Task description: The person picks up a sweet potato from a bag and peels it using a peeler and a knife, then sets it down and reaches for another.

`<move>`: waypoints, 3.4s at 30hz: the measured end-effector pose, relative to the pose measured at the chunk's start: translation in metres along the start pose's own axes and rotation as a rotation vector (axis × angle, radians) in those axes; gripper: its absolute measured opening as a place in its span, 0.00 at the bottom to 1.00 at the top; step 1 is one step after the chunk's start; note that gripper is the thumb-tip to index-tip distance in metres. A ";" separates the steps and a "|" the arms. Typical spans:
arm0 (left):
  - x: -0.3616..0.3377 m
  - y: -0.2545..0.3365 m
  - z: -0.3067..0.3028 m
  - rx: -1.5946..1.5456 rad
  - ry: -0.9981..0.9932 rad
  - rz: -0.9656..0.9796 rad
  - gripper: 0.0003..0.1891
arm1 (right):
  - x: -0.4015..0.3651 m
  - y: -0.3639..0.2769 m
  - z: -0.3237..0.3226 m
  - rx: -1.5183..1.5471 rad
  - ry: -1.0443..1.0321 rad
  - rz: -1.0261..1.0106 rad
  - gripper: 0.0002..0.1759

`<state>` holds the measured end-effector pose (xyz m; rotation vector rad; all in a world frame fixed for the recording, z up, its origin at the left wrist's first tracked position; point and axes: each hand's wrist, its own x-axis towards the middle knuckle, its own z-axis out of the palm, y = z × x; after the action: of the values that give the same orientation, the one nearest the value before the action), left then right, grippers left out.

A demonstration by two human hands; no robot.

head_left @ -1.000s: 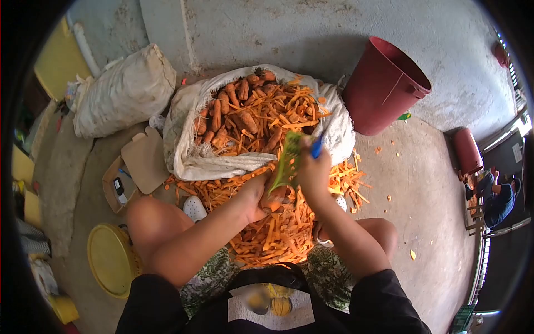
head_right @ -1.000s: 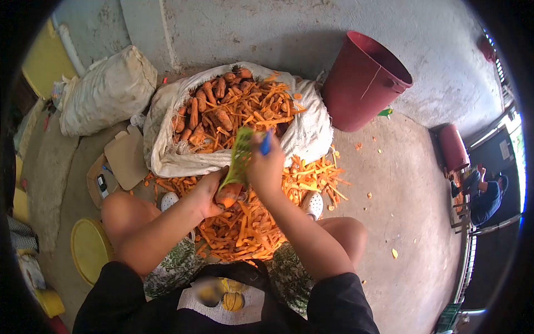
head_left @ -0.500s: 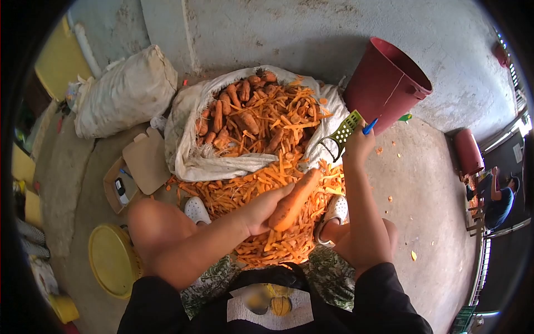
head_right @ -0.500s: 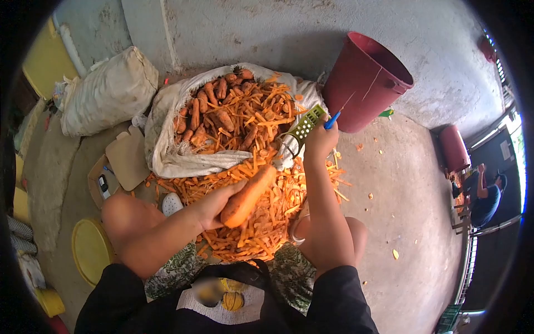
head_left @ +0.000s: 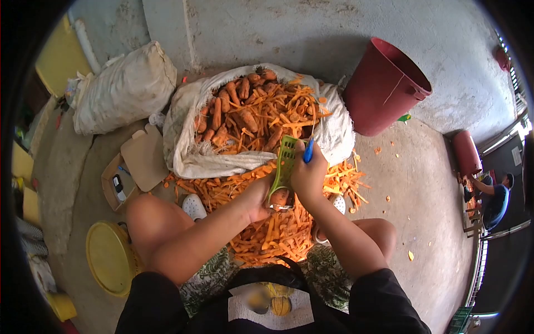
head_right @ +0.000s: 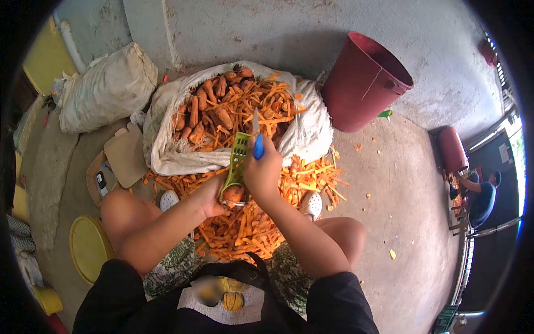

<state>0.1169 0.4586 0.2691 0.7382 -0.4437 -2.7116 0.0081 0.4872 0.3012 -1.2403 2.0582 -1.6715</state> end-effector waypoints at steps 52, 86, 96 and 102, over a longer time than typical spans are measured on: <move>-0.014 -0.008 0.016 0.331 0.070 -0.146 0.17 | 0.059 0.049 -0.029 -0.252 0.283 0.200 0.15; -0.017 0.029 0.011 1.239 0.101 0.393 0.25 | 0.066 0.035 -0.059 -0.124 -0.184 0.111 0.14; -0.017 0.033 0.012 1.474 0.236 0.693 0.21 | 0.029 0.001 -0.056 -0.430 -0.766 0.004 0.12; -0.026 0.036 0.014 1.487 -0.004 0.880 0.15 | 0.032 0.021 -0.053 -0.391 -0.784 0.039 0.12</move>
<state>0.1380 0.4377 0.3048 0.5382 -2.1751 -1.2108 -0.0548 0.5020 0.3107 -1.6083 1.8851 -0.5848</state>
